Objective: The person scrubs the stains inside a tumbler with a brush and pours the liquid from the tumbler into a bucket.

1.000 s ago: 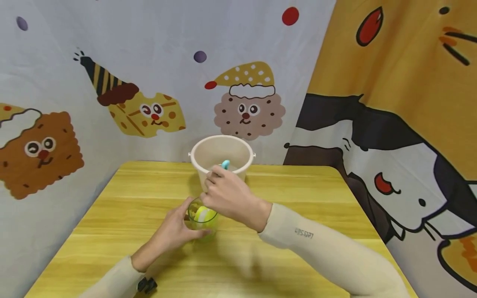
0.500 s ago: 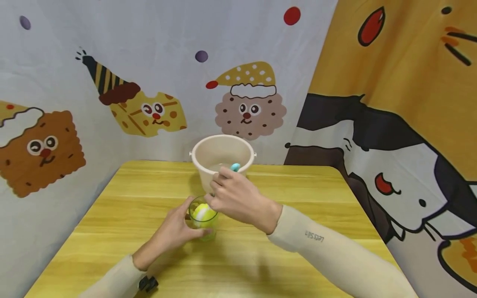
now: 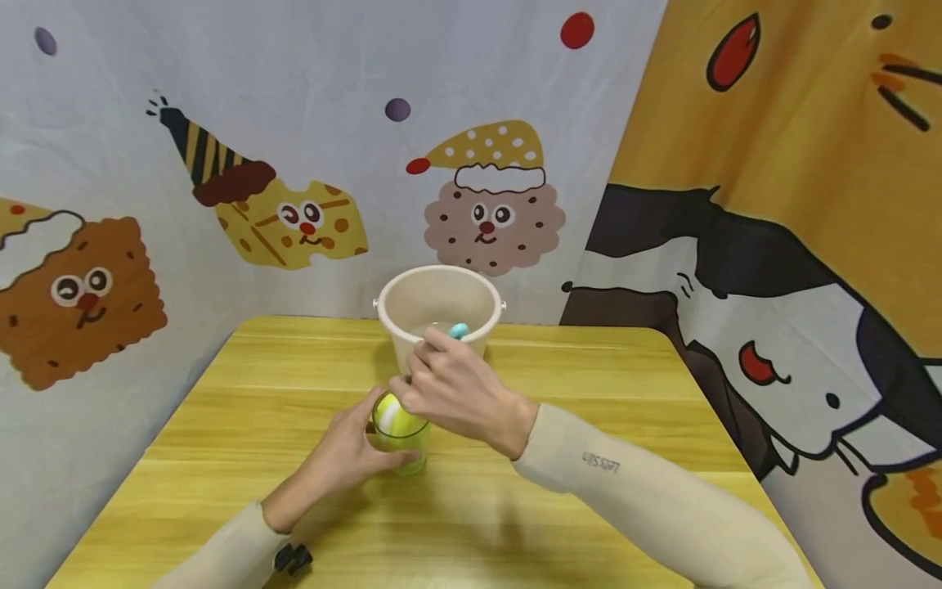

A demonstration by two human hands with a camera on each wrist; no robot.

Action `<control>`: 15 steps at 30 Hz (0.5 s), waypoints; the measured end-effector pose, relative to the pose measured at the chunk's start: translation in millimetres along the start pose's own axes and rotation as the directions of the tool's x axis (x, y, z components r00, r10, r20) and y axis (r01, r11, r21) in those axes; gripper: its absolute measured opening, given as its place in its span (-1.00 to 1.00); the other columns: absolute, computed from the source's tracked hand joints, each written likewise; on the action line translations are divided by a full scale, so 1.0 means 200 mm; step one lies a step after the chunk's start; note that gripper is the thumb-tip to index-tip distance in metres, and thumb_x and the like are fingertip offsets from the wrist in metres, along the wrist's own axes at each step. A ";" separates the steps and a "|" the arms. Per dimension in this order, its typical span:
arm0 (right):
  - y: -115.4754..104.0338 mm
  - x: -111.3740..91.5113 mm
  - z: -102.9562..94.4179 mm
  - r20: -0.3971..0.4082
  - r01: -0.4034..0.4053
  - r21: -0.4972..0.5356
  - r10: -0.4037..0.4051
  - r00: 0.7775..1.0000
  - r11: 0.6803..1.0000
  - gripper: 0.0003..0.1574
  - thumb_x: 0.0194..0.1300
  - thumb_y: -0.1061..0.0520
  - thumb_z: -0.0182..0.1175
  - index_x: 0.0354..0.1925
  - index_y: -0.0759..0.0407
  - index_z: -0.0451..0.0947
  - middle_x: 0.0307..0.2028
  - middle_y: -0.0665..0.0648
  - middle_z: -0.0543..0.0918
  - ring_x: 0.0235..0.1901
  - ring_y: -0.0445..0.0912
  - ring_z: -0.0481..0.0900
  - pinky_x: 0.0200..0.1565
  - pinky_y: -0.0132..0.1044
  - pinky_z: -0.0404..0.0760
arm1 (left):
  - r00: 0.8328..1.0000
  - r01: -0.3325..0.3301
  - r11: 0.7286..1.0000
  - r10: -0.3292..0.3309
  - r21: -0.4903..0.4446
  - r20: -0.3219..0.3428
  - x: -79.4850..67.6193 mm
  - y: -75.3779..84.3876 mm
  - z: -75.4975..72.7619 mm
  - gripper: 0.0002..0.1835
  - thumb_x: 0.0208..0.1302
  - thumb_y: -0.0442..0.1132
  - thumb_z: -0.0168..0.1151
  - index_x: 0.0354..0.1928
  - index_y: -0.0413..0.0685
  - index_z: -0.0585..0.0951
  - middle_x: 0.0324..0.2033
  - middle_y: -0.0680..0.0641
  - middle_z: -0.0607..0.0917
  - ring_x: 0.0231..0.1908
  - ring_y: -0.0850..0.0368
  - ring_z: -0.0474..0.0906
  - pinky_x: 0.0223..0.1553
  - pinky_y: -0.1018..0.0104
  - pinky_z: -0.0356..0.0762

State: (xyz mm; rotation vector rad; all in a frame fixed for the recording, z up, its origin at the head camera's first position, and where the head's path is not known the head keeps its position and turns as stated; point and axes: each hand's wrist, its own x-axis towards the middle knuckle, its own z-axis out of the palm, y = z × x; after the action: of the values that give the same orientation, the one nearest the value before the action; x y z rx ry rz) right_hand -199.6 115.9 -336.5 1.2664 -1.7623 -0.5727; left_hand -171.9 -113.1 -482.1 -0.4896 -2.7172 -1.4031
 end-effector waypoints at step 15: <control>0.02 0.09 0.02 0.144 0.103 -0.070 -0.092 0.985 0.992 -0.85 0.50 -0.17 0.52 -0.25 -0.26 0.78 -0.23 0.00 0.95 -0.12 -0.05 0.68 0.18 -0.18 0.44 | 0.999 0.029 0.999 -0.029 -0.015 0.017 0.00 0.00 0.00 -0.05 0.11 0.05 0.92 0.49 0.26 0.54 0.15 0.06 0.83 0.10 0.15 0.80 0.09 0.30 0.89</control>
State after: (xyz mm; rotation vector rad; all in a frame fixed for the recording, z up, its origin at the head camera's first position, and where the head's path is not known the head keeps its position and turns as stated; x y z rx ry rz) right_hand -206.3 100.9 -328.4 1.2904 -1.7817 -0.7960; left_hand -171.1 -113.8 -482.2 -0.4673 -2.7401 -1.4336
